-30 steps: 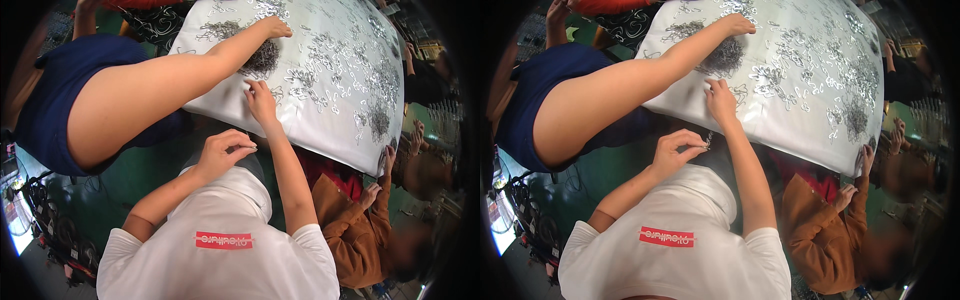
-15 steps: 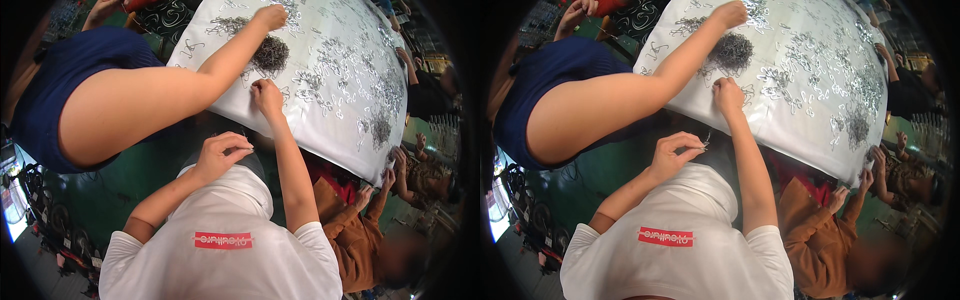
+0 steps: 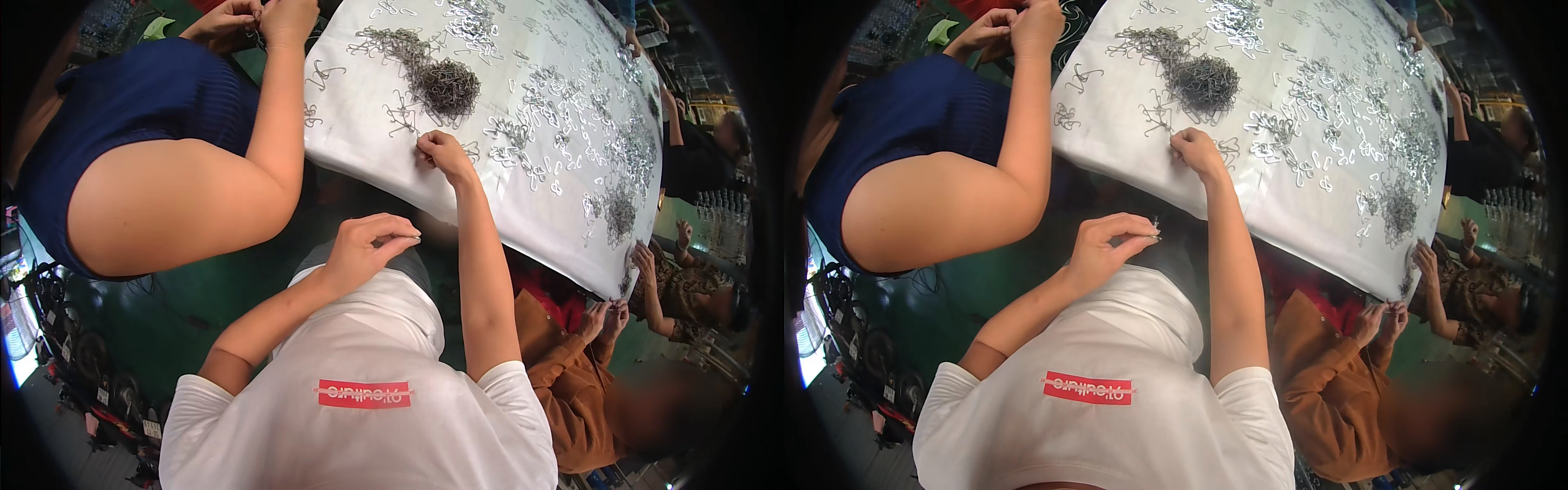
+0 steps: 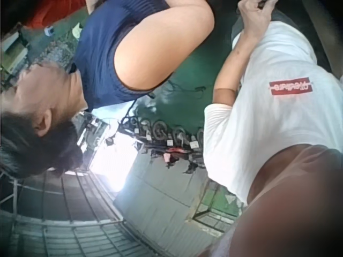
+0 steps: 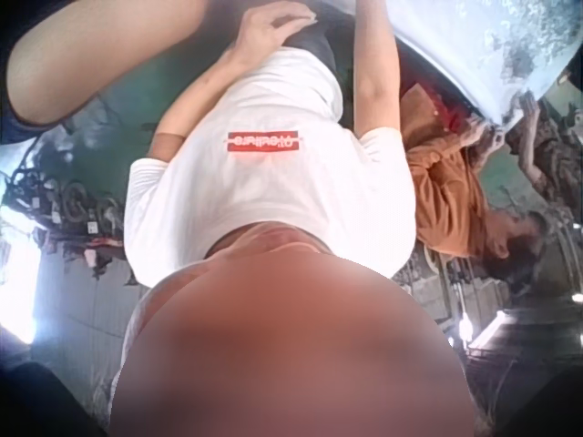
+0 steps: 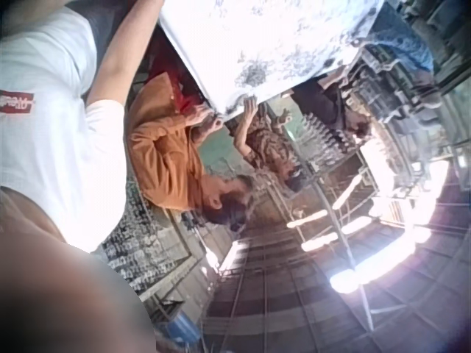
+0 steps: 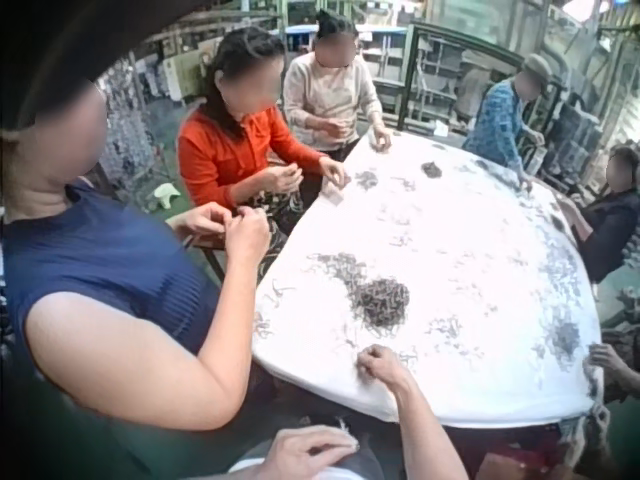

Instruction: The person repeatedly picks small metal hooks from a white table, links them by hand into a chain, and hangs the chain on a metal rack. The process is repeated continuously with other workers also assembling hooks at the same table.

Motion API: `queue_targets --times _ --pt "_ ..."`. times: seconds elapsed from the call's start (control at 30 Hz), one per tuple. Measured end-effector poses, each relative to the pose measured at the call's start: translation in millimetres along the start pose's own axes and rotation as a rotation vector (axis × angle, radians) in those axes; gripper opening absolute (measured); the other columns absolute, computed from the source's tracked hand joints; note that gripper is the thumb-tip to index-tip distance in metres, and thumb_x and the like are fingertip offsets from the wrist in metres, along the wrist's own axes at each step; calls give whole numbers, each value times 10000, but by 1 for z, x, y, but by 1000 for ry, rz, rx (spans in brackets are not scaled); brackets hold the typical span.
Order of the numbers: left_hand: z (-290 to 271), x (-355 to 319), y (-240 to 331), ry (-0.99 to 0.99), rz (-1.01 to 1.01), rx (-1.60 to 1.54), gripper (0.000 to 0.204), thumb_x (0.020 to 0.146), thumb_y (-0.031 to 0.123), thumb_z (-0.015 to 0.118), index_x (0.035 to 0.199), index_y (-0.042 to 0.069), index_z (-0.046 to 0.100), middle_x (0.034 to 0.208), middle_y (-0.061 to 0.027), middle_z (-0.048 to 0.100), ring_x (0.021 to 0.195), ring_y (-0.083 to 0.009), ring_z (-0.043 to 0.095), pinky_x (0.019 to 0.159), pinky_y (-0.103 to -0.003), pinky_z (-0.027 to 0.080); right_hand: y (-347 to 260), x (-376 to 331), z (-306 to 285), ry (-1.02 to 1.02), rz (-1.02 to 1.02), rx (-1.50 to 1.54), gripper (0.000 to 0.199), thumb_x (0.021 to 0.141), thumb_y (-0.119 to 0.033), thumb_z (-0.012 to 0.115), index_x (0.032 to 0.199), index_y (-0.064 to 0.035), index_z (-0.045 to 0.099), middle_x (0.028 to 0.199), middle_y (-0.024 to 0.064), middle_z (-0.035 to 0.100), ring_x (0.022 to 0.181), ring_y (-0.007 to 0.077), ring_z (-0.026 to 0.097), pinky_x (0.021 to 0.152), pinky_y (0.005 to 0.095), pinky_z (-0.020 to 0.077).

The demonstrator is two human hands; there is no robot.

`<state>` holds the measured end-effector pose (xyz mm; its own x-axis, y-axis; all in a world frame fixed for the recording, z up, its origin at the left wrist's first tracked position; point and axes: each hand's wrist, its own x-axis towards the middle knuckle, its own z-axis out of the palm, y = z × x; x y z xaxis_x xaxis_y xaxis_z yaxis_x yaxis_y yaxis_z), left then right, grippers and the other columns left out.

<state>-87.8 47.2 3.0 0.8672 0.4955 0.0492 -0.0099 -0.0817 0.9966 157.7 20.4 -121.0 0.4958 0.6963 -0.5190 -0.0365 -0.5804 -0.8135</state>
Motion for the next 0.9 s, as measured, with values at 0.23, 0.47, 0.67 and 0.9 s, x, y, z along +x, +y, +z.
queue_targets --times 0.23,0.47,0.67,0.9 --pt "5 1 -1 -50 -27 28 135 828 -32 674 955 -1 706 949 -101 703 789 -138 669 678 -249 551 4 -56 -5 31 -36 766 127 943 -129 588 962 -3 595 842 49 610 716 121 570 608 250 445" --pt "16 8 2 -78 -41 -5 119 834 -3 680 951 8 696 900 -81 711 751 -139 673 681 -253 552 -32 -193 2 244 -155 679 105 932 -131 607 973 -35 595 845 -2 584 760 83 543 660 225 418" --pt "31 18 3 -144 2 -9 102 838 1 676 939 -12 669 890 -86 715 752 -144 677 701 -261 556 -35 -246 28 378 -267 786 27 920 -51 610 942 -36 607 1016 -2 522 916 77 492 824 221 402" --pt "58 32 2 -251 86 27 112 828 -4 691 936 -10 663 880 -90 710 748 -144 670 685 -260 554 -20 -248 21 612 -289 764 42 914 -61 629 922 -29 604 1057 20 498 905 84 489 802 227 415"
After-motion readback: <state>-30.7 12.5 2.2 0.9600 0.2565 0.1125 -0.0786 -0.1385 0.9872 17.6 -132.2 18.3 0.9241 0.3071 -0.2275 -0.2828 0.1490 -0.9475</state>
